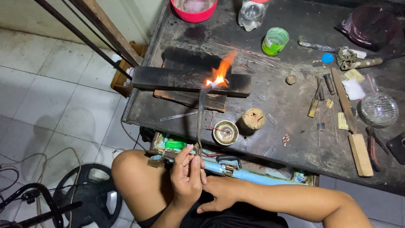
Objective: Assembling and soldering small jewelry components on a workbench using a handheld torch.
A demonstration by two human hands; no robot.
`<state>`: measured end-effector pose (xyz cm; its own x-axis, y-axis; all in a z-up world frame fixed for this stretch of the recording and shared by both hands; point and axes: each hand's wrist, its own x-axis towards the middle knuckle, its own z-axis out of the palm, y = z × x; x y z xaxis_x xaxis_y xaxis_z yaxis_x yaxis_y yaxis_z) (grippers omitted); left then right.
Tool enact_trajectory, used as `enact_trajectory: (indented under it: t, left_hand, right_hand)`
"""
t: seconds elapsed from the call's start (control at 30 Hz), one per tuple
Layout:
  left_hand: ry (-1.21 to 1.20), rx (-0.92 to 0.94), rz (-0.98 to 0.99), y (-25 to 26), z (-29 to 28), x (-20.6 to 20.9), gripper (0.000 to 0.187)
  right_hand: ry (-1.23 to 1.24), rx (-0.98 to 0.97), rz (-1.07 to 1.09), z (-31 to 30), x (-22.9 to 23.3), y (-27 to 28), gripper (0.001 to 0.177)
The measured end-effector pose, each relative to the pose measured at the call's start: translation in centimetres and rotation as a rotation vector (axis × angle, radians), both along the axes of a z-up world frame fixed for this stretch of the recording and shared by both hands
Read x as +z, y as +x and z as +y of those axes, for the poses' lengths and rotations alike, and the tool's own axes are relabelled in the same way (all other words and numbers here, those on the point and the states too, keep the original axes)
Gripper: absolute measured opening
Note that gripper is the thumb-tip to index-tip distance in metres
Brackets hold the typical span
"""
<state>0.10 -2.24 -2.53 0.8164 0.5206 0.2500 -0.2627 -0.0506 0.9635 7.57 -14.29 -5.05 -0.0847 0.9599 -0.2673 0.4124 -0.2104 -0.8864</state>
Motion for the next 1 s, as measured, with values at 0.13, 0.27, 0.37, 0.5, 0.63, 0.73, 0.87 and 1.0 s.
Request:
enact_trajectory:
  t: [0.13,0.27,0.37,0.5,0.63,0.73,0.87,1.0]
  left_hand:
    - [0.003,0.003,0.008,-0.1,-0.1,0.1,0.033]
    - [0.012,0.003,-0.002,0.0,-0.1,0.3,0.033]
    - [0.000,0.012,-0.003,-0.1,-0.2,0.2,0.032]
    - [-0.005,0.002,0.022,-0.2,-0.2,0.0,0.034]
    - [-0.031,-0.005,0.037,-0.2,-0.3,0.1,0.033]
    - [-0.028,-0.001,0.049,-0.2,-0.4,0.1,0.032]
    - [-0.032,-0.021,0.037,-0.2,-0.3,0.4,0.032]
    - [-0.050,-0.014,0.045,-0.5,-0.4,0.3,0.033]
  right_hand:
    - [-0.036,0.013,-0.024,0.0,0.1,0.0,0.067]
    - [-0.055,0.019,-0.019,0.1,0.4,0.1,0.067]
    - [-0.083,0.012,-0.004,0.0,0.2,0.0,0.068]
    - [-0.075,0.012,-0.014,0.0,0.3,0.0,0.069]
    - [-0.100,0.004,0.003,0.0,0.7,0.0,0.069]
    - [-0.010,-0.011,-0.002,-0.3,-0.5,-0.2,0.071]
    - [-0.022,-0.009,-0.003,-0.1,-0.3,-0.1,0.073]
    - [0.036,-0.029,0.026,-0.2,-0.3,-0.2,0.069]
